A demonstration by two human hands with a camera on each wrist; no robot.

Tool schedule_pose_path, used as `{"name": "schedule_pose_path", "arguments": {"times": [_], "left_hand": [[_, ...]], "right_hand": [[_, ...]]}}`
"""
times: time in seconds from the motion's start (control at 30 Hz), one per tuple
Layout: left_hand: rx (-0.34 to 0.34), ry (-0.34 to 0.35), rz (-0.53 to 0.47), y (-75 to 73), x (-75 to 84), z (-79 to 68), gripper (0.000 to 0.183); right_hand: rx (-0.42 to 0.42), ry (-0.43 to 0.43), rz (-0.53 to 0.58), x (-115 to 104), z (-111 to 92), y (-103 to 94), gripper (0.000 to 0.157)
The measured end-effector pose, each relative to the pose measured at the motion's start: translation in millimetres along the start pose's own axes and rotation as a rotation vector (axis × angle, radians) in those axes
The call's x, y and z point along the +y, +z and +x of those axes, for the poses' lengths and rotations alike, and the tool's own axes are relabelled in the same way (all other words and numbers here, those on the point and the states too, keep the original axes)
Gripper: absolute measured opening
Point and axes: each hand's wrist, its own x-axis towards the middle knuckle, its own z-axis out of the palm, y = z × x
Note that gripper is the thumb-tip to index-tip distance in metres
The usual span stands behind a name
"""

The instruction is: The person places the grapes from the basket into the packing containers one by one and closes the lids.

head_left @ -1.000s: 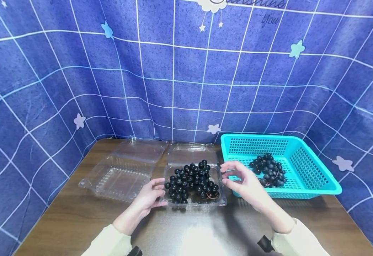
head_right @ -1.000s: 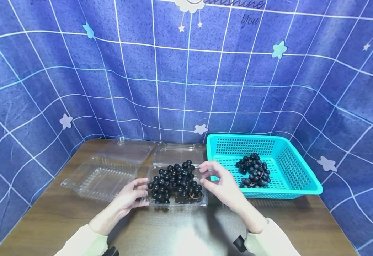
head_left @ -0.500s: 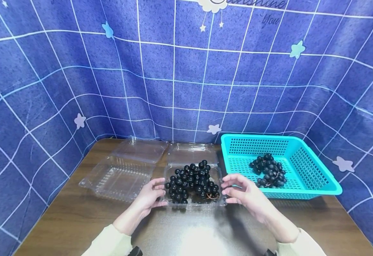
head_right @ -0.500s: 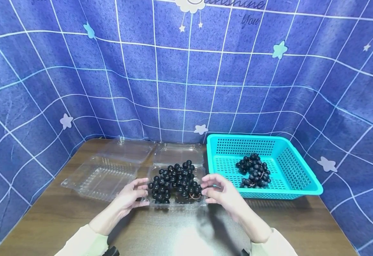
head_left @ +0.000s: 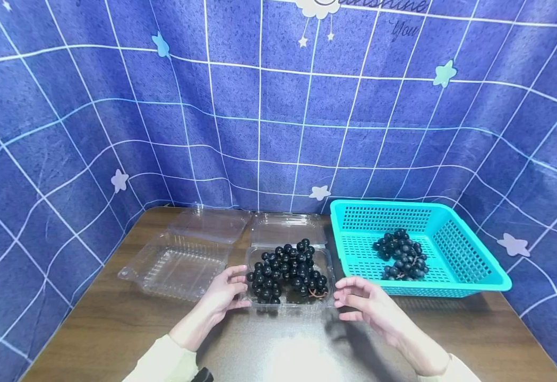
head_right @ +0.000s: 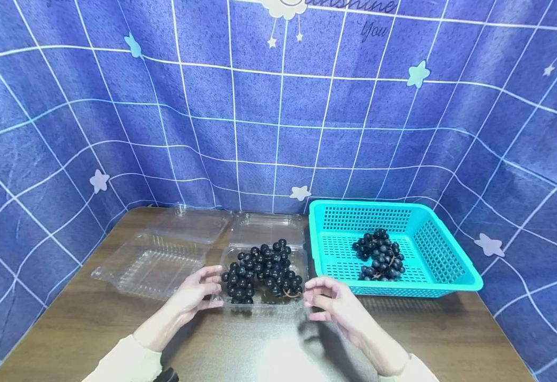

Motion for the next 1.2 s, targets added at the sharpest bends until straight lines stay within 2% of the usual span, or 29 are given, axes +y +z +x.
{"name": "schedule_pose_path", "arguments": {"times": [0.23,0.8,1.07,1.2], "left_hand": [[0.004,-0.002,0.002,0.6,0.3,-0.2,0.055],[-0.002,0.004,0.009,-0.5,0.7,-0.6,0.055],[0.004,-0.003,0.005,0.2,0.7,0.2,0.055],[-0.003,-0.005,0.006,0.0,1.1,-0.5,0.054]], "right_hand": [[-0.062,0.057,0.079,14.6,-3.7,-4.9,0.025],[-0.039,0.135,0.218,35.8,1.9,-19.5,0.026],[-0.040,0.126,0.267,44.6,8.3,-17.2,0.035],[-0.033,0.138,0.301,47.7,12.9,-14.3,0.034]]}}
